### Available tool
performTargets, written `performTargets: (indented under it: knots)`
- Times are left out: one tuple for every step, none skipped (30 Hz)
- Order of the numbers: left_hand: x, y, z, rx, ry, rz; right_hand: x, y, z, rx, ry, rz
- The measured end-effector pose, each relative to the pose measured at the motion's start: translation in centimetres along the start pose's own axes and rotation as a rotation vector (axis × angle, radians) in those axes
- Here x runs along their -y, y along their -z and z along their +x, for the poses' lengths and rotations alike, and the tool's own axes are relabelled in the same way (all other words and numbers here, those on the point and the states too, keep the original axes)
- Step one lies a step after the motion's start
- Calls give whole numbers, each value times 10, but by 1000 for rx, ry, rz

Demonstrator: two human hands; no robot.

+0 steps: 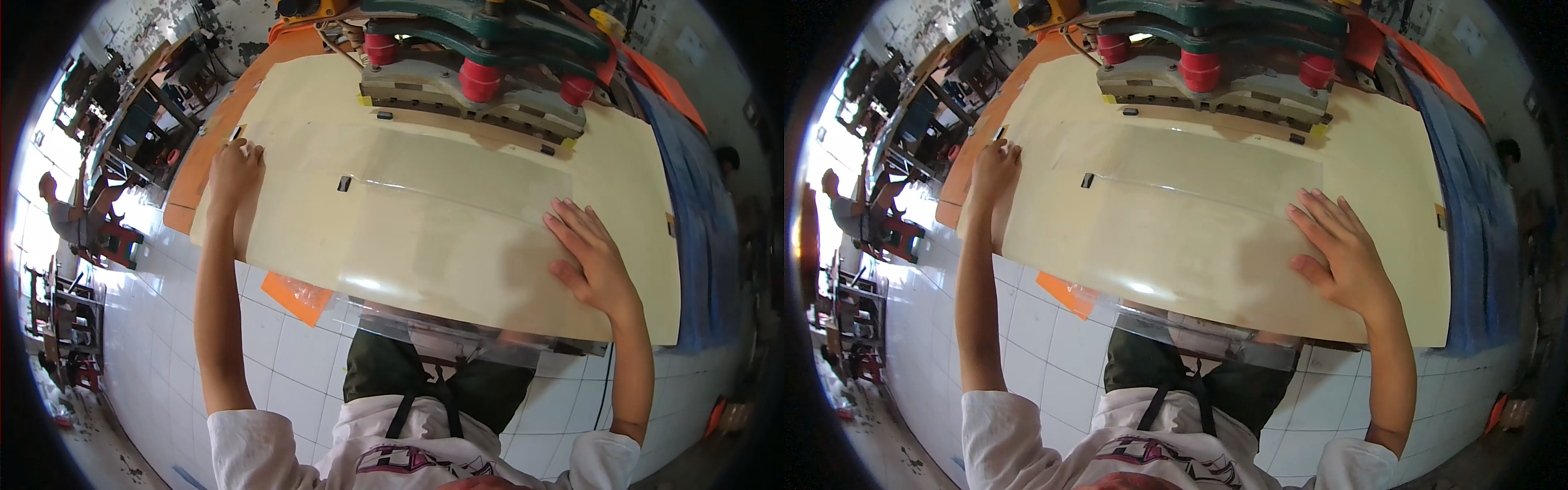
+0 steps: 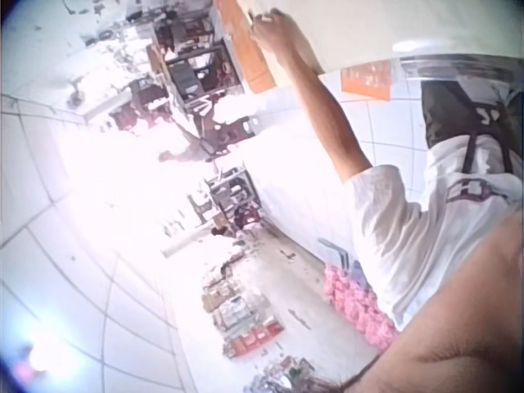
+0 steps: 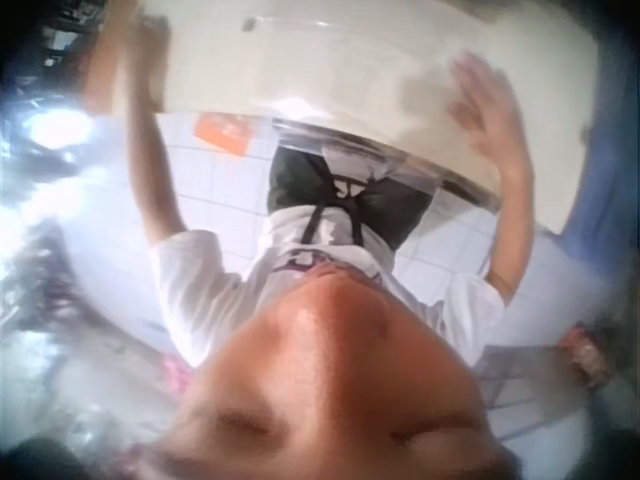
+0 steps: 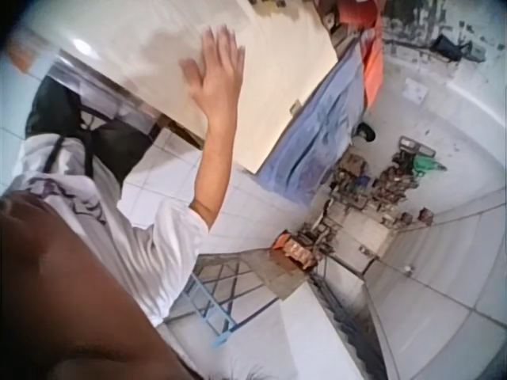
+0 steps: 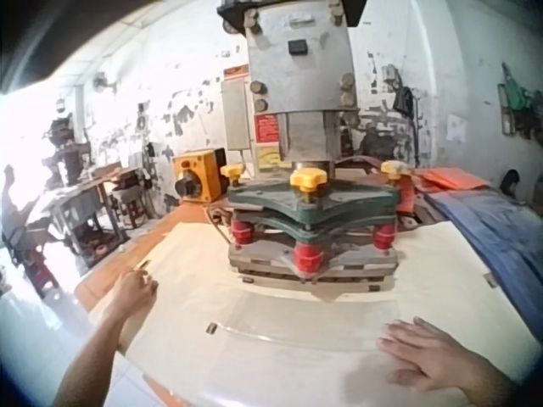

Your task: The person aligns a transparent plastic sheet on the work table and seals it using a heat press machine.

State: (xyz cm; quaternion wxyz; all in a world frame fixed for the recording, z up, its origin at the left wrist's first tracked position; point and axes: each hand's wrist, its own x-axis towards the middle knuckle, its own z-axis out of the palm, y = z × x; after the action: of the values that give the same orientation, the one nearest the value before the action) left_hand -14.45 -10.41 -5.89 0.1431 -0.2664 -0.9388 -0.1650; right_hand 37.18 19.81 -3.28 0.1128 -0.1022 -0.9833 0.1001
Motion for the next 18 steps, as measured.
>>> performTargets:
  knots:
    - [4, 1, 1, -61, -9, -26, 0, 0, 0, -9, 11, 1]
    - [11, -3, 4, -65, -11, -22, 0, -1, 0, -14, 12, 4]
    - [19, -7, 8, -87, -18, -48, 0, -1, 0, -12, 14, 3]
    - [17, -7, 11, -108, -30, -79, 0, 0, -1, -12, 11, -2]
    - [17, -7, 11, -113, -35, -78, 1, 1, -1, -18, 10, -3]
    - [18, -5, 10, -96, -15, -155, 2, 2, -1, -19, 9, 8]
    - [17, -6, 9, -74, 2, -232, 2, 2, -2, -17, 3, 21]
    - [17, -8, 9, -74, -3, -228, 1, 1, -2, -21, 0, 25]
    - [18, -8, 8, -125, -27, -268, 0, 0, -2, -33, 12, 36]
    - [19, -7, 6, -174, -52, -309, 0, 0, -2, -43, 23, 47]
    - [5, -2, 0, -173, -57, -317, -1, -1, -3, -44, 16, 40]
    - [-9, 2, -7, -304, -95, -328, -3, -2, -3, -45, 18, 34]
    - [-30, 12, -17, -436, -132, -340, -4, -1, -4, -45, 21, 27]
    - [-46, 26, -27, -434, -132, -339, -4, -1, -4, -44, 20, 28]
    - [-63, 41, -38, -668, -301, -120, -2, -3, -3, -43, 20, 34]
    - [-78, 53, -50, -895, -468, 108, -1, -3, -2, -43, 20, 38]
    - [-93, 60, -63, -895, -466, 110, 0, -3, -2, -41, 23, 39]
    - [-109, 63, -75, -970, -573, 54, -1, -3, -2, -32, 21, 39]
